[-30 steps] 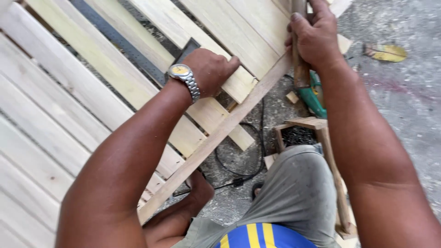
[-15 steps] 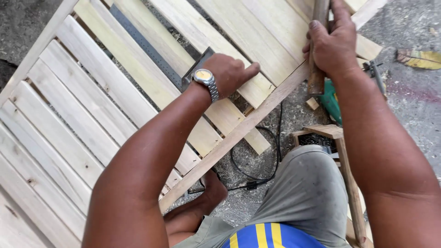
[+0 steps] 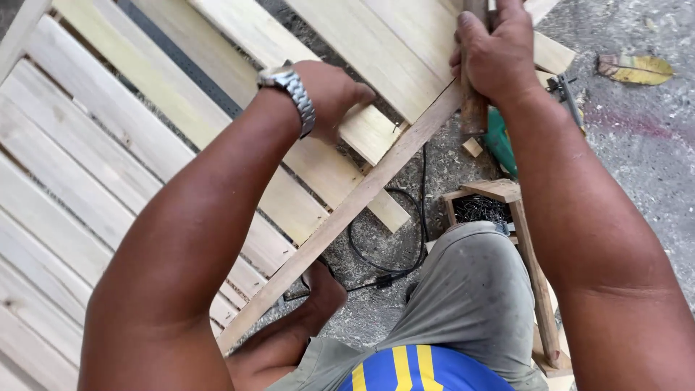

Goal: Hammering nails into wooden slats to assemble a piece of furniture.

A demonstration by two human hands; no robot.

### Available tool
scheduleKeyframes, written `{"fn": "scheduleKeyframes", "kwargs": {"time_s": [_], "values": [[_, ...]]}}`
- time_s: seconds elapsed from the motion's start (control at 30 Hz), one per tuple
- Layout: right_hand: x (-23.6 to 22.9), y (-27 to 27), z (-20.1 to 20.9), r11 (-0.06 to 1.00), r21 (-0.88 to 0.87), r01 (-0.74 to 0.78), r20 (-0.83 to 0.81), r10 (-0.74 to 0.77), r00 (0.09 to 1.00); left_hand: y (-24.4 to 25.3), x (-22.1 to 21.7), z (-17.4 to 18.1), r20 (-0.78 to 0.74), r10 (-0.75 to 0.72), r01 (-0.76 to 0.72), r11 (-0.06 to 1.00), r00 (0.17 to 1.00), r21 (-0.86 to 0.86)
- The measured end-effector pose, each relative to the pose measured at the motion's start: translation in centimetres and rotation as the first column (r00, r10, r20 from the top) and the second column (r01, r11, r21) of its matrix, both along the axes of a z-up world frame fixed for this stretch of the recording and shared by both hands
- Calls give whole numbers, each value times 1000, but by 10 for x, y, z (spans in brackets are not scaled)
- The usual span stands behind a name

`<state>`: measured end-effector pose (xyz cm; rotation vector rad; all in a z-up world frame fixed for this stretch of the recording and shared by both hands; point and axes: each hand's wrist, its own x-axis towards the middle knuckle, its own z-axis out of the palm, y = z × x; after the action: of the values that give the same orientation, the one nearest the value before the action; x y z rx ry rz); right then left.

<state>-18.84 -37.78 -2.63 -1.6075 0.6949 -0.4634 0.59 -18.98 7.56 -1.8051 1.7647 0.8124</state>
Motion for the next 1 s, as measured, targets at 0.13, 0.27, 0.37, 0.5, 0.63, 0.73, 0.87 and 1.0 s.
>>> {"fn": "scheduleKeyframes", "kwargs": {"time_s": [0.13, 0.27, 0.37, 0.5, 0.63, 0.73, 0.87, 1.0], "values": [[1, 1, -4, 1000, -8, 6, 13, -6, 1000, 11, 0, 4, -39, 147, -146, 989, 988, 13], [1, 0, -7, 999, 22, 22, -4, -22, 1000, 27, 3, -17, -97, 202, -213, 969, 975, -122], [1, 2, -1, 1000, 6, 12, -45, -11, 999, 32, 0, -20, -112, 211, -225, 965, 971, -137], [0, 4, 6, 999, -23, -47, 24, 47, 999, 38, 3, -25, -154, 164, -190, 966, 974, -176], [2, 3, 7, 998, -18, -58, 28, 59, 998, 50, 13, -43, -165, 108, -158, 930, 980, -331], [1, 6, 15, 998, -33, -56, -8, 56, 998, 64, 19, -58, -81, 95, -119, 912, 992, -392], [0, 8, 16, 996, -61, -71, -14, 70, 997, 80, 16, -85, 43, 67, -30, 812, 997, -582], [-1, -1, 7, 997, -58, -48, -57, 44, 997, 70, 5, -114, 5, 236, -127, 542, 972, -831]]}}
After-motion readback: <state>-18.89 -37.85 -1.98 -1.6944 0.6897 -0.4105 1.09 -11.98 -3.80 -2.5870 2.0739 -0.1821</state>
